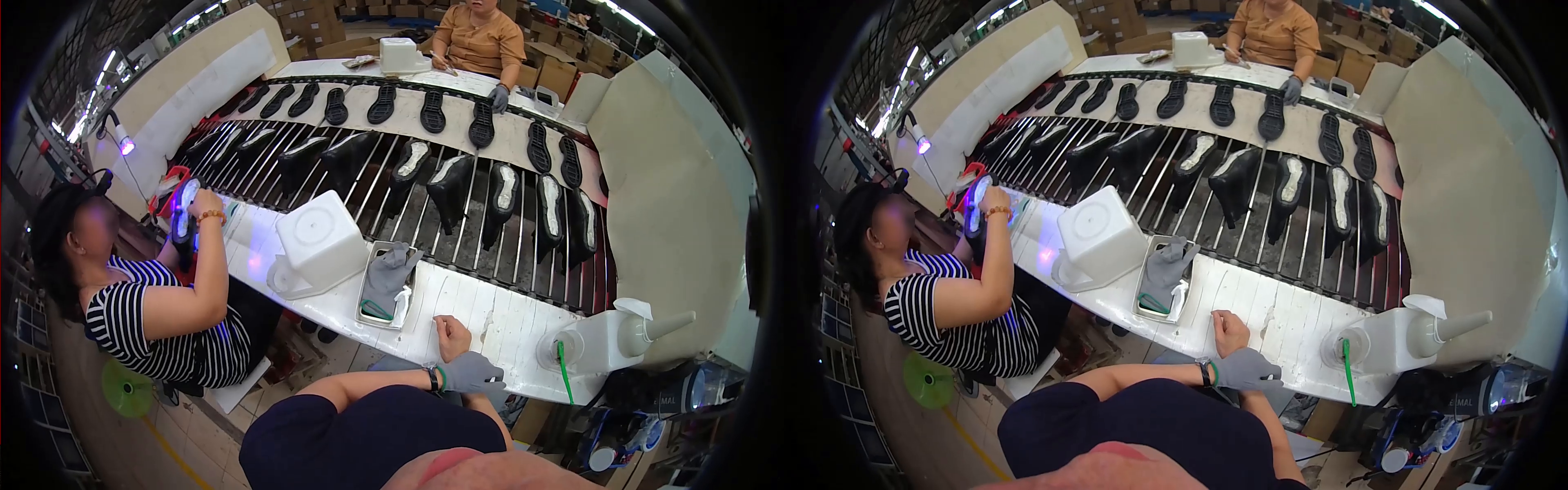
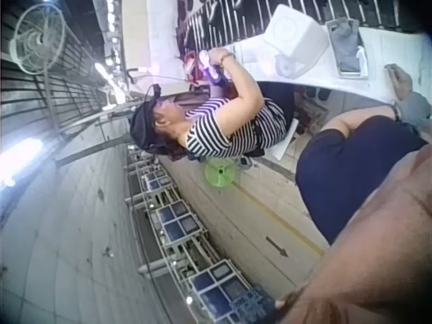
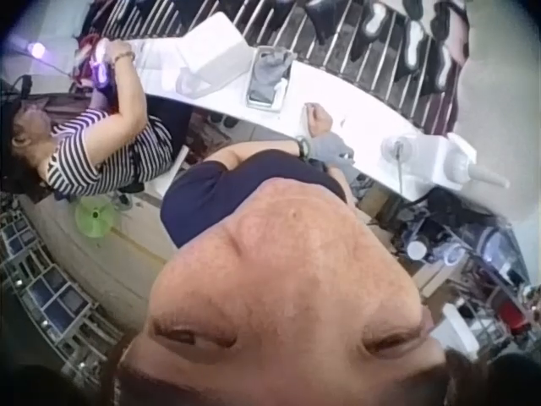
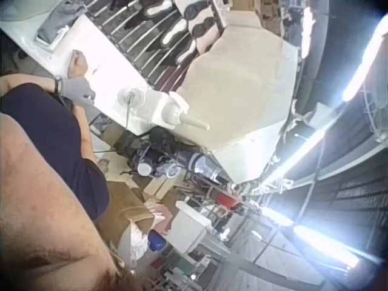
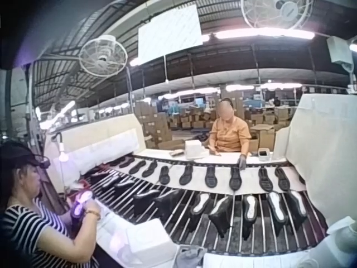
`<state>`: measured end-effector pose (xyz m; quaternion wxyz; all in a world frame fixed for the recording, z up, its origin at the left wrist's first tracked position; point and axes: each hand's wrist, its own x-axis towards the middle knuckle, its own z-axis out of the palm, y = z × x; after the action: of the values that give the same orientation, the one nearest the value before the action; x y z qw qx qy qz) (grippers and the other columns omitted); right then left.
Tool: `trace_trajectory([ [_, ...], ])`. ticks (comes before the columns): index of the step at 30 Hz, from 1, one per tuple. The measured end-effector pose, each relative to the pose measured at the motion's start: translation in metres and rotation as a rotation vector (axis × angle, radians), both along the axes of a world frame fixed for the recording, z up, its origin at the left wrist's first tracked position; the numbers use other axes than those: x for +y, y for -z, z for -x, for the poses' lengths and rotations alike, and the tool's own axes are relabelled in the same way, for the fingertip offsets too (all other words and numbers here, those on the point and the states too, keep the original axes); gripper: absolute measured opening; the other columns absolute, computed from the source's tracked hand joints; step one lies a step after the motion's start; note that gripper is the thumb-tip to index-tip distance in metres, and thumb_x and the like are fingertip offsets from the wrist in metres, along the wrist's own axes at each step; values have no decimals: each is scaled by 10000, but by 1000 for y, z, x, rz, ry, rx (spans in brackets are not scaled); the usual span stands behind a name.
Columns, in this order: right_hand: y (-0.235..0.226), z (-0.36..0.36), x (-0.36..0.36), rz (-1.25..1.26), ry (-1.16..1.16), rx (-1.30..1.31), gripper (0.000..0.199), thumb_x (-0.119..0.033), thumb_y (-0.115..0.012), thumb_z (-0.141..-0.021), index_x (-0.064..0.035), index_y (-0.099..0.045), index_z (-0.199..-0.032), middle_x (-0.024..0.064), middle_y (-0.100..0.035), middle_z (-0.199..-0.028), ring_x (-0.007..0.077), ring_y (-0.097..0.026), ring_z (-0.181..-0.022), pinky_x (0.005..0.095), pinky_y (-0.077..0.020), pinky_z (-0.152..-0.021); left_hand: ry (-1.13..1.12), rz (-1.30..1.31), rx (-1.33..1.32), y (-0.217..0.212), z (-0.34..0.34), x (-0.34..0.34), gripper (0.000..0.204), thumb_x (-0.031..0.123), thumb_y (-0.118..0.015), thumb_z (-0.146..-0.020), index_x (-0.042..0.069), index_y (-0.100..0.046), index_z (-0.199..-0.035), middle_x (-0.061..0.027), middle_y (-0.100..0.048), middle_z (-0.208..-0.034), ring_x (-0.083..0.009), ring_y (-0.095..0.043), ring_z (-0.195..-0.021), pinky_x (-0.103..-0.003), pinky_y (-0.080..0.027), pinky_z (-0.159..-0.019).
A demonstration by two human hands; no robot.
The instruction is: Applying adhesive to the sole area of a shoe upper using a brush and placing it on a conveyor.
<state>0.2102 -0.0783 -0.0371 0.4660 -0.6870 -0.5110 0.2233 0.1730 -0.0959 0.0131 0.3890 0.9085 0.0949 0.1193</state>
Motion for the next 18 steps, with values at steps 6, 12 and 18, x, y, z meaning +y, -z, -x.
trace_trajectory([
  [6,7,-5,-2,26,13,4,149,-223,-631,-915,-94,-705,-917,101,-587,-645,234,-560,-551,355,-429,-524,13,-121,-17,10,-5,-2,319,450,-509,-929,161,-625,-857,-80,-577,-612,-277,-554,-515,-385,-398,-486],
  [12,-1,1,0,27,-3,-25,144,-221,-631,-914,-97,-705,-916,100,-577,-635,238,-551,-543,359,-423,-518,-22,-52,-34,11,-2,-2,319,455,-530,-913,161,-645,-865,-79,-593,-615,-283,-561,-515,-385,-410,-491],
  [18,0,-2,-1,14,6,-27,143,-219,-628,-917,-97,-702,-911,103,-568,-628,244,-542,-538,363,-414,-512,4,58,93,0,-3,-1,383,471,-520,-907,116,-659,-870,-133,-637,-669,-330,-611,-599,-426,-469,-582],
])
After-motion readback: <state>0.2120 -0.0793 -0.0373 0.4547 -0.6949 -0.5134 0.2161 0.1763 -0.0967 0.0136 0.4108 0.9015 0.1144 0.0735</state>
